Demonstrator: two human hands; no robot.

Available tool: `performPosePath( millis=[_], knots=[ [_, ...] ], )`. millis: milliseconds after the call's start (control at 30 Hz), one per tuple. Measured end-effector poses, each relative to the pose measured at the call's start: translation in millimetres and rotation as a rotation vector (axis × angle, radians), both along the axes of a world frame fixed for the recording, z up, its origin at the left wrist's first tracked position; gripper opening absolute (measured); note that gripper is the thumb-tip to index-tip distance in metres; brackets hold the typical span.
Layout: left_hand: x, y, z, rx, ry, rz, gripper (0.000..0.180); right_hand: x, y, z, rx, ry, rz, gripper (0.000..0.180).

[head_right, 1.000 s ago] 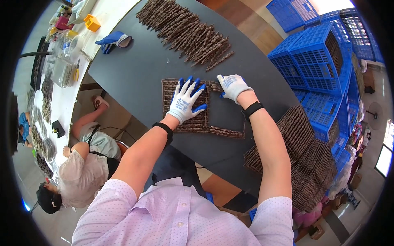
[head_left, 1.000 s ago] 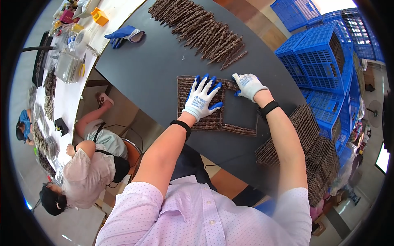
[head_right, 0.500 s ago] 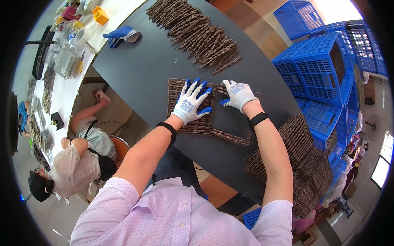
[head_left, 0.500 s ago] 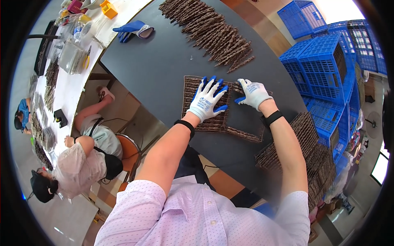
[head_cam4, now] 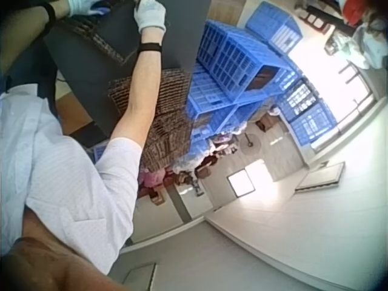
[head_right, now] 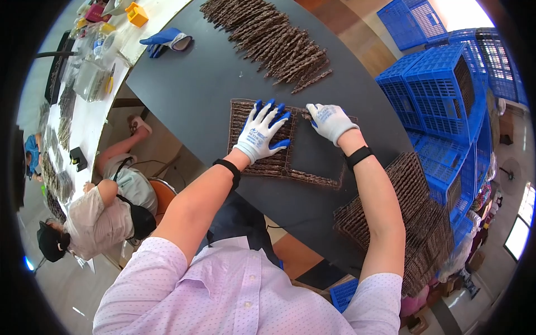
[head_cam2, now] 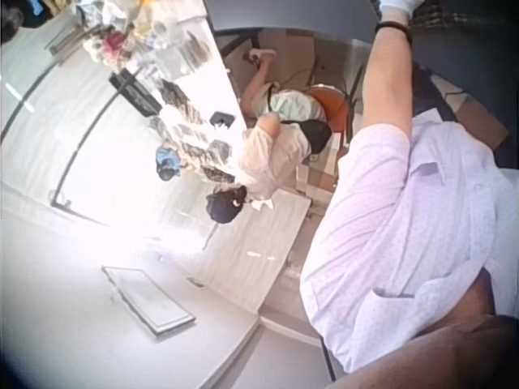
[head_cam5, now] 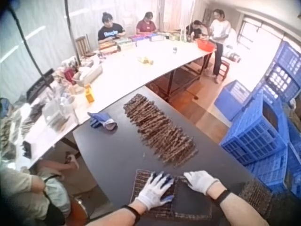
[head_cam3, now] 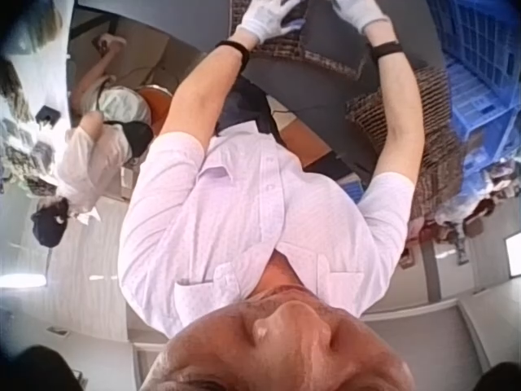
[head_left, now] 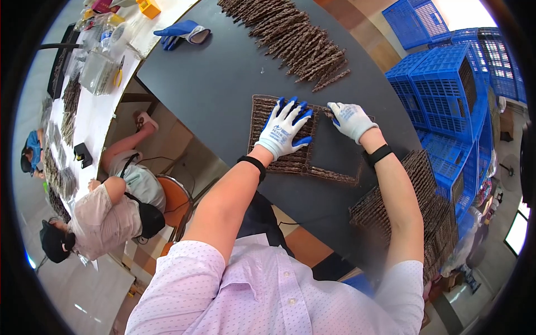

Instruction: Assembling small wicker bundles onto a rectangular wire frame using pliers.

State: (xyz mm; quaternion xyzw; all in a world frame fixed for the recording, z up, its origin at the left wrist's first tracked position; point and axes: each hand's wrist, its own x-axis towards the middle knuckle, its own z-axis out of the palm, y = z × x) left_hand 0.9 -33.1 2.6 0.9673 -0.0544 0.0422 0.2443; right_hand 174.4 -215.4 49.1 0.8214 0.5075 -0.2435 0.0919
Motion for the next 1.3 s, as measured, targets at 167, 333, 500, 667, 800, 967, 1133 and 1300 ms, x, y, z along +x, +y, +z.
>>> performPosePath(
  millis=[167, 333, 500, 667, 800, 967, 1133, 1300],
  knots=[
    [-2, 1, -1, 0.006, -0.001, 0.006, 0.074, -4, -14, 1, 0.264, -0.095, -0.145, 0.039],
    [0, 1, 0, 0.023, 0.011, 0.003, 0.074, 5, -56, 10, 1.509, 0.396, -1.251, 0.021],
    [3, 0, 0, 0.019, 0.017, 0.004, 0.073, 27, -68, 5, 1.881, 0.357, -1.791, 0.021],
    [-3, 5, -3, -0.001, 0.018, 0.012, 0.072, 16, -60, 3, 2.011, 0.295, -1.939, 0.021],
    [3, -1, 0, -0.029, 0.008, 0.006, 0.071, 4, -132, -33, 2.310, 0.619, -1.962, 0.014],
    [1, 2, 4, 0.008, 0.037, 0.013, 0.071, 26, -137, -30, 1.901, 0.588, -2.000, 0.016],
    [-2, 0, 3, 0.035, 0.064, 0.009, 0.072, 42, -29, -34, 1.487, 0.910, -1.984, 0.019],
    [-7, 1, -1, 0.036, 0.038, 0.017, 0.072, 50, 49, -18, 1.187, 1.103, -2.002, 0.028]
  ],
)
